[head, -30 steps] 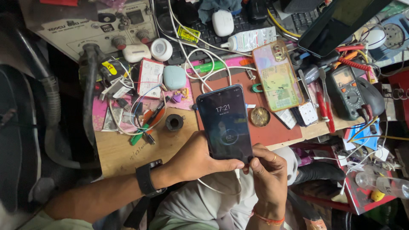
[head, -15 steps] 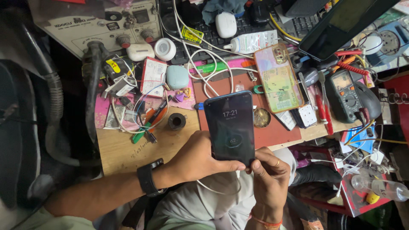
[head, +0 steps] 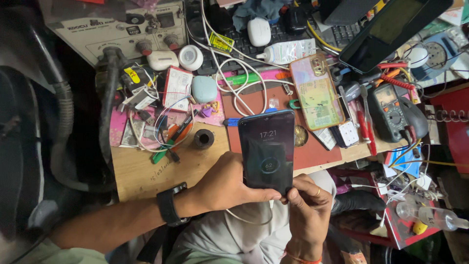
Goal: The person solders a small component onto a flex cable at a cluttered workbench, then pries open the back of a blue smartphone, works on its internal parts with tweezers, connects a charging cable, and powers the phone on to test it, the screen lighting up.
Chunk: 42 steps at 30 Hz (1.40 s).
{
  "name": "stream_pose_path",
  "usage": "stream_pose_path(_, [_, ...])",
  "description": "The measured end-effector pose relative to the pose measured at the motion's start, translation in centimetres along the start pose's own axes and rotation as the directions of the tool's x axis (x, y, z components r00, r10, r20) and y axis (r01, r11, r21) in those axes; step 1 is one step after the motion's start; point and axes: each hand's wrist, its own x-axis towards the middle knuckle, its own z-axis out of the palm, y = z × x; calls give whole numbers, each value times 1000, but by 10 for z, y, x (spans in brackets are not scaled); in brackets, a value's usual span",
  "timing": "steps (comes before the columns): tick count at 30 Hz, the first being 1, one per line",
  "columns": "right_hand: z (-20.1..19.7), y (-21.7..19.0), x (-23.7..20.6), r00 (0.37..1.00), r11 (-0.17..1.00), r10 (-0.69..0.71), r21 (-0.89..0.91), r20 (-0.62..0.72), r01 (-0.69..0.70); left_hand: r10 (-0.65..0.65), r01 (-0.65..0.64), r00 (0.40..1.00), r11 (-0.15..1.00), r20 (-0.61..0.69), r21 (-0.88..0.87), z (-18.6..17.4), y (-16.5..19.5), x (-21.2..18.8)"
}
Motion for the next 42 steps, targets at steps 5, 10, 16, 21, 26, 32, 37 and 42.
stream_pose_path(5, [5, -6, -3, 1000, 999, -5, -46, 15, 6, 31, -31, 999, 1000, 11, -4, 0, 3, -4])
stream_pose_path(10, [17, -24, -4, 999, 992, -4, -124, 35, 8, 39, -39, 999, 999, -1, 23, 1, 8, -8])
stream_pose_path(16, [33, -75, -1, 981, 943, 143, -319, 129, -95, 81, -81, 996, 997, 23, -12, 1, 28, -15])
stream_pose_path(21, [45, -100, 1, 950, 892, 302, -374, 74, -254, 23, -12, 996, 992, 89, -122, 7, 41, -21])
stream_pose_path(26, [44, -130, 5, 983, 866, 171, -486, 65, -118, 171, -127, 976, 950, 135, -284, 29, 36, -26])
stream_pose_path(32, [42, -189, 2, 994, 884, -62, -456, 94, 98, 334, -394, 779, 919, 531, -1, 65, 16, -20])
stream_pose_path(37, [28, -229, -15, 944, 781, -279, -530, 178, 331, -1, -592, 699, 560, 715, 579, 67, 5, -18])
stream_pose_path(42, [-22, -245, -17, 938, 742, -306, -575, 164, 343, 171, -684, 723, 311, 669, 660, 44, 8, -27])
